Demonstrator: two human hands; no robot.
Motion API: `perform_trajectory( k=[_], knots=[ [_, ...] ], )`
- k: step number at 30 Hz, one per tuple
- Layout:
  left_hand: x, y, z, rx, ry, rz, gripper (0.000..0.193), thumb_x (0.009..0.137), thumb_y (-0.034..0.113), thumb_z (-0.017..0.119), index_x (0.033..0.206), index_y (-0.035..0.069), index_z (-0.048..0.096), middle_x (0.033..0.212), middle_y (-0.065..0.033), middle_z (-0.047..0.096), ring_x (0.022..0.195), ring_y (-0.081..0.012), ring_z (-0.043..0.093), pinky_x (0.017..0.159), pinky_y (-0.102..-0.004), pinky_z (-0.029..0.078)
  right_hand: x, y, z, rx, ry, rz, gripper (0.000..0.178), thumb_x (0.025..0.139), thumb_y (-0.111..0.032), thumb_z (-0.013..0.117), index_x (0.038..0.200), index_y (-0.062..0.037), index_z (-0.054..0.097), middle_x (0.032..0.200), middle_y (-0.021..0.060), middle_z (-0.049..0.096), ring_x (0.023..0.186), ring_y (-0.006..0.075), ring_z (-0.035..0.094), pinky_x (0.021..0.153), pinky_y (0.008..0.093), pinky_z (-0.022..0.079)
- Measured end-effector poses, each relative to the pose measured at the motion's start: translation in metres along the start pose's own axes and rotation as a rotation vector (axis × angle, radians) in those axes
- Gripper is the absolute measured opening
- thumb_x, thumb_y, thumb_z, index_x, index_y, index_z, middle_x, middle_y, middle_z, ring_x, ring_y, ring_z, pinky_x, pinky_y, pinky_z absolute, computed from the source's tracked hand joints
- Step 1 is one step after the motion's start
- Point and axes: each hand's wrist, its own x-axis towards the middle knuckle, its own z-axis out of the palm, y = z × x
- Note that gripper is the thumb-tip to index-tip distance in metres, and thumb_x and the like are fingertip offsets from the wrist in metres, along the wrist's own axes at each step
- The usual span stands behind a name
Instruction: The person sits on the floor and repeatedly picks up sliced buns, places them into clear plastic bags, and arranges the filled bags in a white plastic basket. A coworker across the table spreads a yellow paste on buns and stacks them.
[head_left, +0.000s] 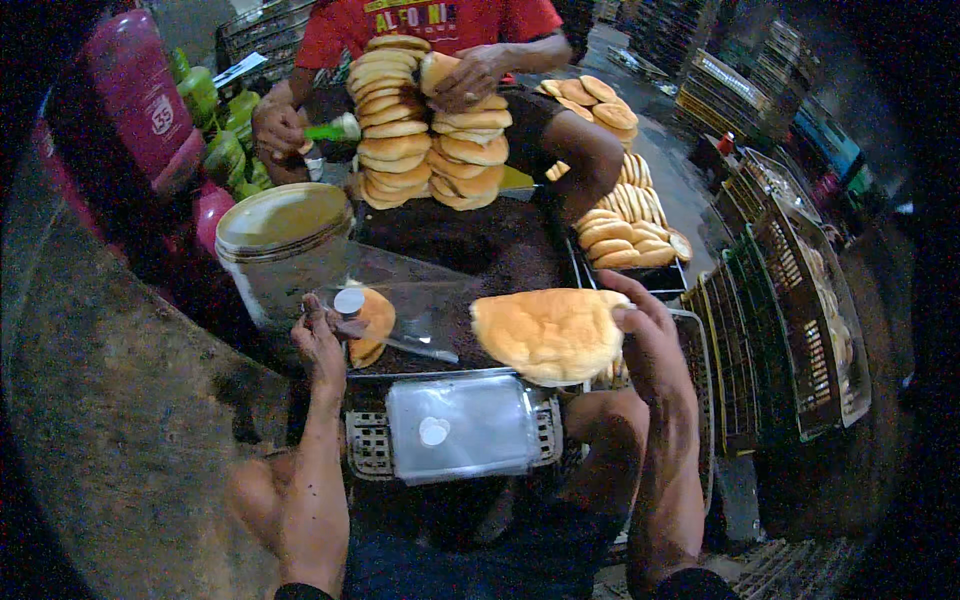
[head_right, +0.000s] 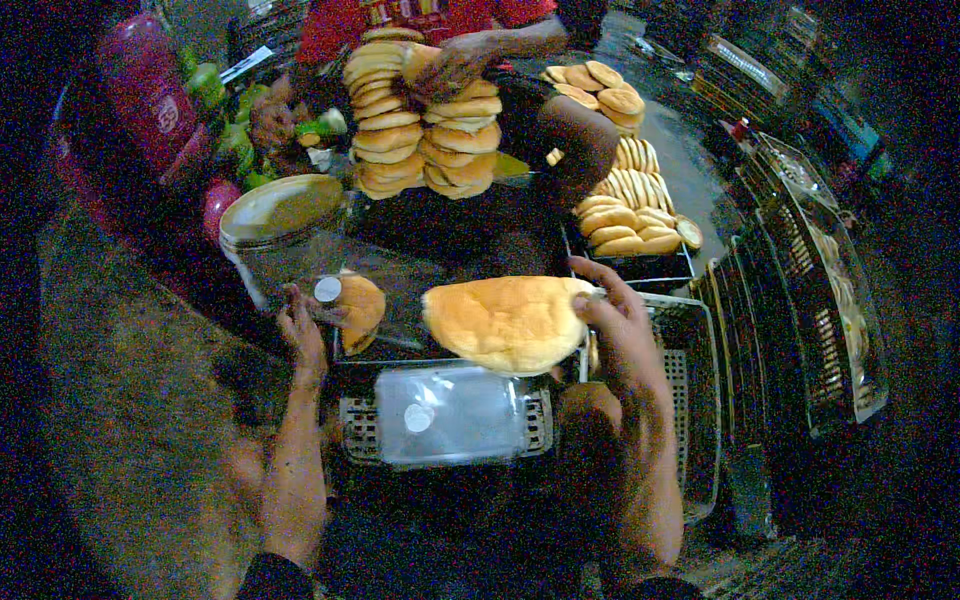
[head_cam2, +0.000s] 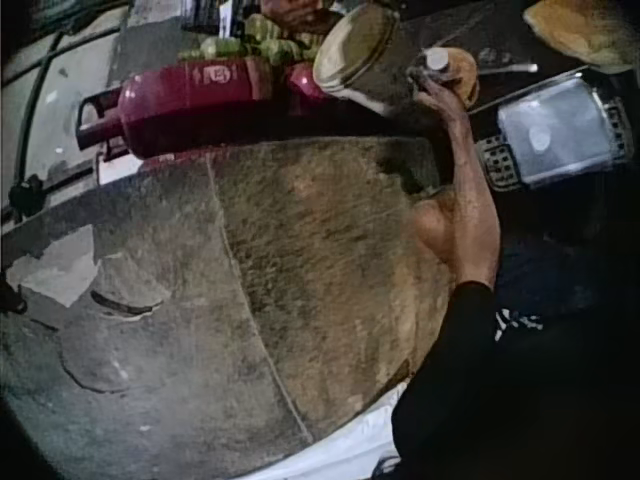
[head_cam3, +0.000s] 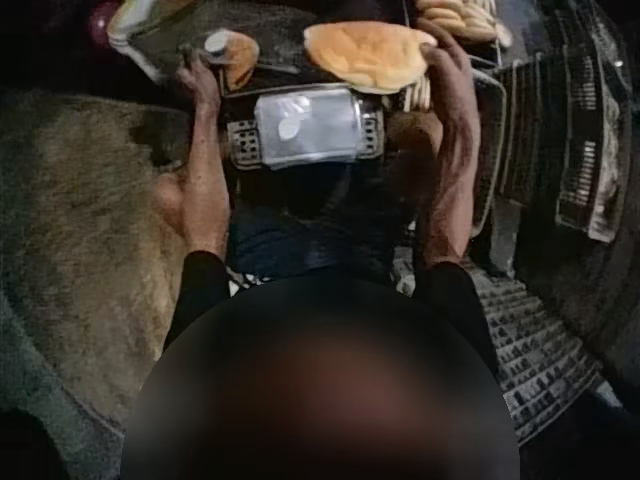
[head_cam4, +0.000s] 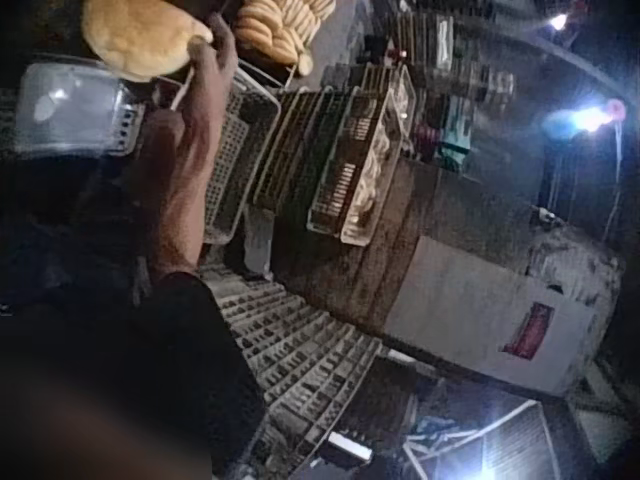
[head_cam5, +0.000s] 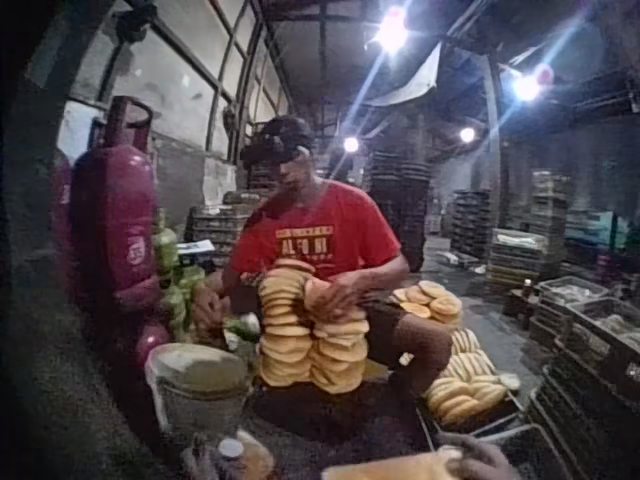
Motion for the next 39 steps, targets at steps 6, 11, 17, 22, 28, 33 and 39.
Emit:
perform_trajectory(
  k=[6, 11, 17, 22, 28, 33, 39],
  knots=[
    [-0.067, 0.048, 0.03, -0.436, -0.598, -0.24, 0.074, 0.093, 0.067, 0.034, 0.139, 0.01, 0.039, 0.105, -0.0123, 0.059, 0.089, -0.0245, 0.066, 0.075, -0.0371, 0.059, -0.005, 0.009, 0.032, -0.175, 0.024, 0.098, 0.052, 0.085, -0.013, 0.058, 0.134, -0.0005, 0.047, 0.118, 0.0143, 0.061, 0.105, 0.0203, 0.059, 0.097, 0.0312, 0.043],
    [-0.129, 0.075, 0.068, -0.44, -0.474, -0.267, 0.067, 0.093, 0.053, 0.052, 0.146, 0.019, 0.03, 0.128, -0.0122, 0.054, 0.1, -0.0268, 0.064, 0.079, -0.0386, 0.058, -0.022, 0.007, 0.064, -0.094, -0.052, 0.048, 0.046, 0.089, -0.018, 0.064, 0.13, -0.0045, 0.049, 0.127, 0.0119, 0.056, 0.118, 0.0212, 0.052, 0.101, 0.0343, 0.04],
    [-0.129, 0.08, 0.098, -0.821, -0.218, -0.571, 0.051, 0.093, 0.042, 0.058, 0.134, 0.014, 0.047, 0.128, -0.0088, 0.055, 0.113, -0.0226, 0.057, 0.093, -0.0393, 0.05, -0.026, -0.003, 0.063, -0.929, 0.118, -0.899, 0.05, 0.081, -0.023, 0.066, 0.129, -0.0164, 0.051, 0.138, 0.0161, 0.046, 0.135, 0.0411, 0.033, 0.11, 0.0628, 0.023],
    [-0.158, 0.074, 0.167, -0.511, -0.743, -0.448, 0.053, 0.092, 0.03, 0.062, 0.133, 0.003, 0.042, 0.115, -0.0108, 0.063, 0.101, -0.0223, 0.063, 0.085, -0.0346, 0.052, -0.003, 0.035, -0.044, -1.409, 0.156, -0.678, 0.044, 0.084, -0.022, 0.058, 0.126, -0.0127, 0.055, 0.117, 0.0058, 0.062, 0.111, 0.0245, 0.059, 0.112, 0.0587, 0.022],
    [-0.149, 0.018, 0.105, 1.276, -1.549, -0.056, 0.072, 0.073, 0.073, 0.063, 0.074, 0.001, 0.068, 0.074, -0.0197, 0.067, 0.073, -0.0373, 0.067, 0.069, -0.0461, 0.051, 0.008, 0.214, -0.258, -1.154, 0.668, 0.482, 0.052, 0.08, -0.032, 0.067, 0.121, -0.0051, 0.051, 0.097, 0.0237, 0.067, 0.095, 0.0434, 0.063, 0.081, 0.0475, 0.05],
    [-0.147, -0.026, 0.062, 1.276, -1.525, -0.139, 0.069, 0.073, 0.071, 0.063, 0.07, 0.002, 0.067, 0.067, -0.0198, 0.065, 0.072, -0.0378, 0.067, 0.066, -0.0487, 0.051, 0.077, 0.274, -0.318, -0.919, 0.365, 0.532, 0.077, 0.085, -0.036, 0.066, 0.141, 0.0013, 0.029, 0.126, 0.0304, 0.052, 0.12, 0.0403, 0.051, 0.098, 0.0431, 0.044],
    [-0.177, 0.019, 0.066, 0.813, -1.148, 0.018, 0.044, 0.079, 0.047, 0.073, 0.074, 0.003, 0.068, 0.062, -0.0136, 0.064, 0.055, -0.031, 0.064, 0.056, -0.0412, 0.05, 0.059, 0.096, -0.142, -0.802, -0.596, -0.191, 0.073, 0.082, -0.053, 0.067, 0.128, 0.0018, 0.052, 0.117, 0.0237, 0.062, 0.111, 0.0371, 0.059, 0.097, 0.0425, 0.045]
  ],
)
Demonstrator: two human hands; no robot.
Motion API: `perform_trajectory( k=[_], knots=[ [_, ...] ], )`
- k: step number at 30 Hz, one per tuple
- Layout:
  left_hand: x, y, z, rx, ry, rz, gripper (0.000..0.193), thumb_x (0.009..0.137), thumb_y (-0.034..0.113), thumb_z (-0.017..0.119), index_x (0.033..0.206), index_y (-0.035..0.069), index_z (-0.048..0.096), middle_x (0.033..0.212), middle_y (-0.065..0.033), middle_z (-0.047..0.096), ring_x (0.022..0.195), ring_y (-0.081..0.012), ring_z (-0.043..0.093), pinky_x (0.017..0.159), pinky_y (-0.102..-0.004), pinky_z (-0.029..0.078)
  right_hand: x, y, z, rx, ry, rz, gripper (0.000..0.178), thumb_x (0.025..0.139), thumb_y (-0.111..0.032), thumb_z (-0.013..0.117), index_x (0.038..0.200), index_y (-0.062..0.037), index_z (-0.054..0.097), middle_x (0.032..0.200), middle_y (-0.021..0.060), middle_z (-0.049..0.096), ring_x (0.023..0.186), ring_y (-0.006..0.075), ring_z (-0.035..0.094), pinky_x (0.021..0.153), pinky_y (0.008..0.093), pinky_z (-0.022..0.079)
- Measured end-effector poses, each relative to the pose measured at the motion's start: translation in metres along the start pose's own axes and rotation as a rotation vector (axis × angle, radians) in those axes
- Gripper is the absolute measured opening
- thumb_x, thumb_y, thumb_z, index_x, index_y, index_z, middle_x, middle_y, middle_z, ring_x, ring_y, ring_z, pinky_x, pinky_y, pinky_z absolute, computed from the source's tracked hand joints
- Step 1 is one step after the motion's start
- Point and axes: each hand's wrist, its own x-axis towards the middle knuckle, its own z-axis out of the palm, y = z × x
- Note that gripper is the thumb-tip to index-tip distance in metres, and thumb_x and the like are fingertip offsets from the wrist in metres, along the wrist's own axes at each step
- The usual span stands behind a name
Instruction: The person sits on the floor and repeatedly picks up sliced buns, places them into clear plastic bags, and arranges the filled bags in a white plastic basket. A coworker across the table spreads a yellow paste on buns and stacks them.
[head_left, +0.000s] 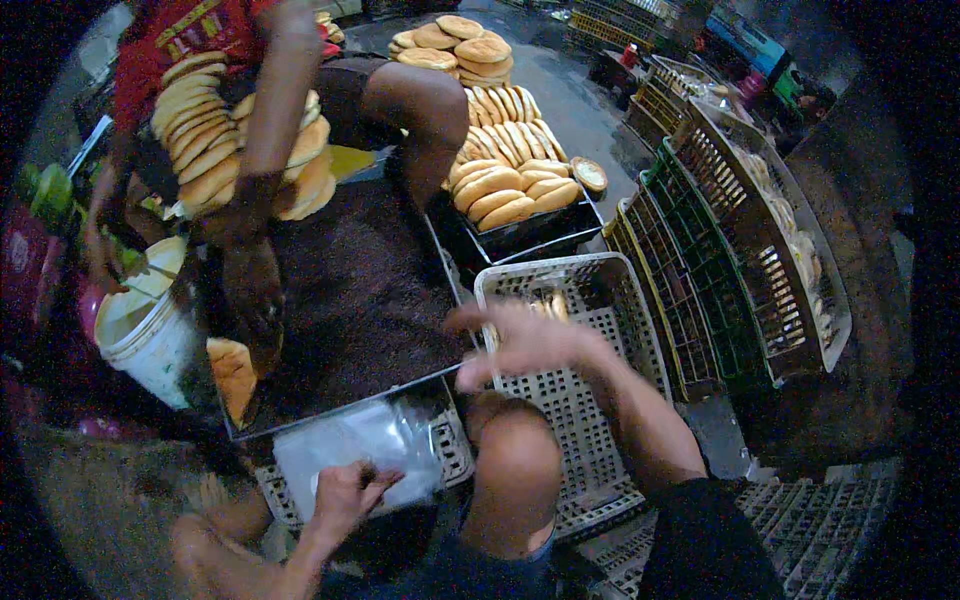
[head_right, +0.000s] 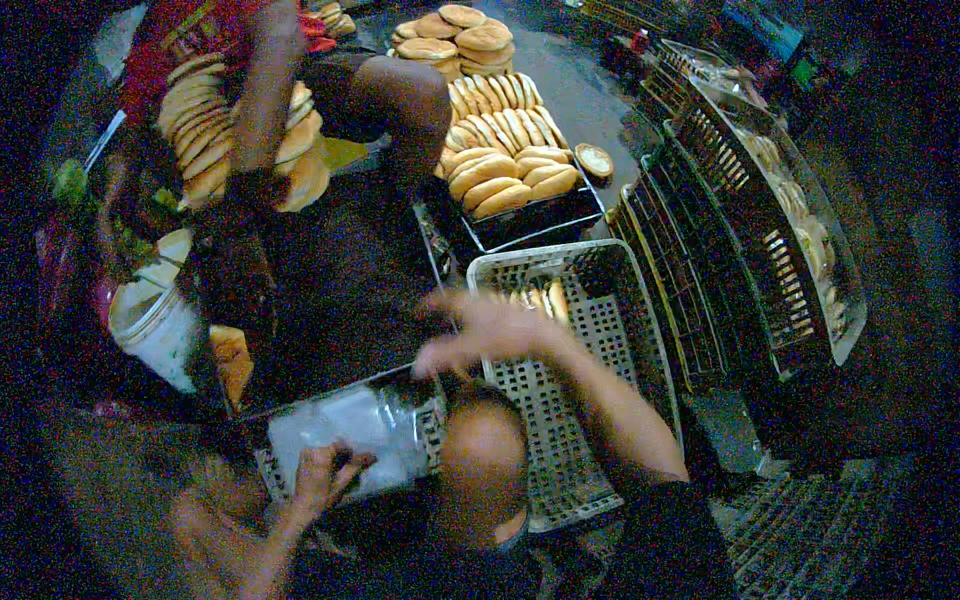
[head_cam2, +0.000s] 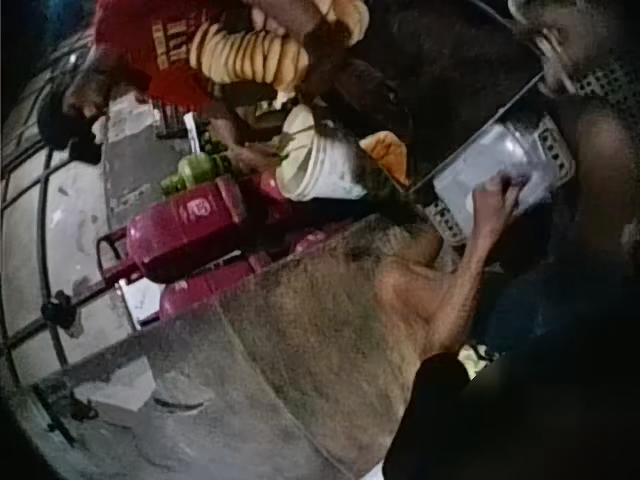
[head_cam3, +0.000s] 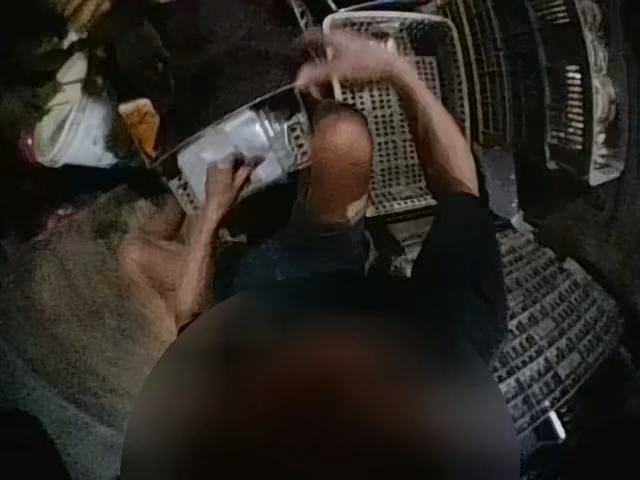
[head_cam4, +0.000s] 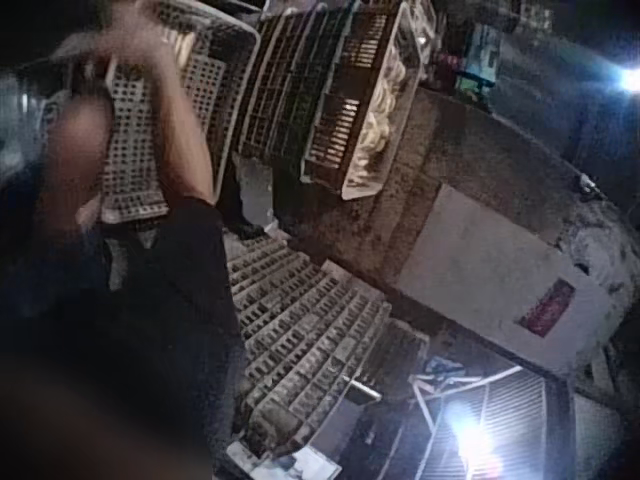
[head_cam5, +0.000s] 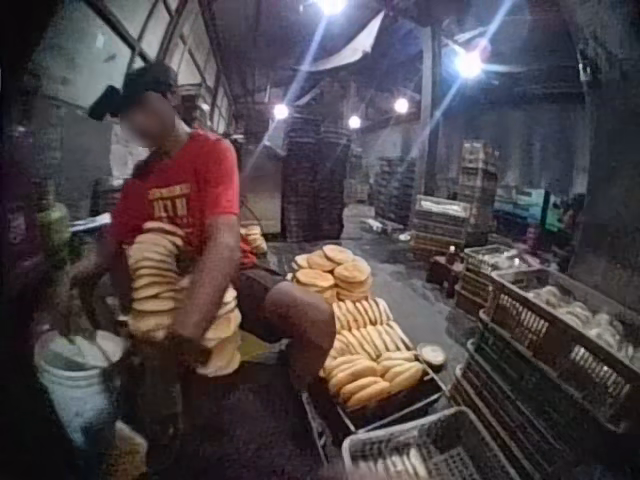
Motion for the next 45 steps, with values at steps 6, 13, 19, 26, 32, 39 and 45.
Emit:
perform_trajectory(
  k=[6, 13, 19, 26, 32, 39, 45],
  knots=[
    [-0.016, 0.039, -0.002, -1.229, 0.073, -0.206, 0.04, 0.09, 0.045, 0.063, 0.087, 0.005, 0.068, 0.073, -0.0062, 0.069, 0.063, -0.0199, 0.066, 0.059, -0.0299, 0.052, -0.01, -0.189, 0.08, 0.217, 0.443, -0.006, 0.02, 0.09, -0.016, 0.064, 0.103, -0.0039, 0.054, 0.09, 0.0145, 0.065, 0.078, 0.0252, 0.064, 0.067, 0.034, 0.051],
    [-0.042, -0.005, -0.017, -0.897, 0.918, -0.169, 0.041, 0.084, 0.037, 0.074, 0.067, 0.003, 0.056, 0.06, -0.005, 0.059, 0.052, -0.0114, 0.055, 0.05, -0.0273, 0.044, -0.025, -0.193, 0.1, 0.363, 0.685, 0.559, 0.026, 0.093, -0.025, 0.06, 0.098, 0.0002, 0.064, 0.08, 0.0097, 0.066, 0.068, 0.0189, 0.064, 0.064, 0.0345, 0.051],
    [-0.039, -0.041, 0.005, 0.439, 1.048, -0.3, 0.05, 0.067, 0.044, 0.083, 0.091, 0.007, 0.06, 0.089, -0.0096, 0.06, 0.101, -0.0268, 0.053, 0.091, -0.0486, 0.035, 0.074, -0.164, 0.124, 0.513, 0.901, 0.099, 0.018, 0.097, -0.018, 0.048, 0.098, -0.0013, 0.056, 0.093, 0.014, 0.066, 0.083, 0.0218, 0.064, 0.072, 0.0335, 0.052],
    [-0.011, -0.026, -0.07, -1.78, 0.284, 0.243, 0.076, 0.095, 0.065, 0.033, 0.096, -0.002, 0.07, 0.099, -0.0107, 0.069, 0.098, -0.0188, 0.061, 0.094, -0.033, 0.041, 0.085, -0.212, 0.173, 1.169, 0.491, 0.067, 0.017, 0.096, -0.014, 0.051, 0.106, -0.0001, 0.054, 0.099, 0.0118, 0.062, 0.09, 0.0209, 0.066, 0.079, 0.0338, 0.055],
    [-0.004, -0.087, -0.113, -0.963, 0.972, -0.258, 0.049, 0.088, 0.045, 0.064, 0.105, -0.001, 0.065, 0.094, -0.0072, 0.066, 0.092, -0.0193, 0.059, 0.088, -0.0326, 0.044, 0.104, -0.204, 0.203, 1.208, 0.537, 0.474, 0.027, 0.098, -0.027, 0.053, 0.097, -0.0005, 0.059, 0.076, 0.006, 0.061, 0.068, 0.016, 0.064, 0.058, 0.0276, 0.052],
    [-0.042, -0.176, -0.106, -1.649, 1.446, -0.484, 0.078, 0.088, 0.075, 0.033, 0.131, 0.012, 0.048, 0.111, -0.0036, 0.066, 0.113, -0.015, 0.051, 0.105, -0.0398, 0.019, 0.236, -0.155, 0.29, -0.51, 0.899, 0.478, 0.055, 0.079, -0.048, 0.069, 0.109, -0.0029, 0.059, 0.125, 0.0199, 0.053, 0.125, 0.0314, 0.046, 0.108, 0.055, 0.026],
    [-0.008, -0.157, -0.091, -1.234, 1.363, 0.022, 0.069, 0.097, 0.059, 0.038, 0.134, 0.002, 0.047, 0.137, -0.0126, 0.047, 0.13, -0.0236, 0.039, 0.112, -0.0413, 0.022, 0.153, -0.13, 0.19, 0.345, 0.921, 0.315, 0.034, 0.077, -0.026, 0.068, 0.1, -0.0013, 0.067, 0.086, 0.0118, 0.069, 0.075, 0.0239, 0.065, 0.068, 0.0341, 0.051]
  ],
)
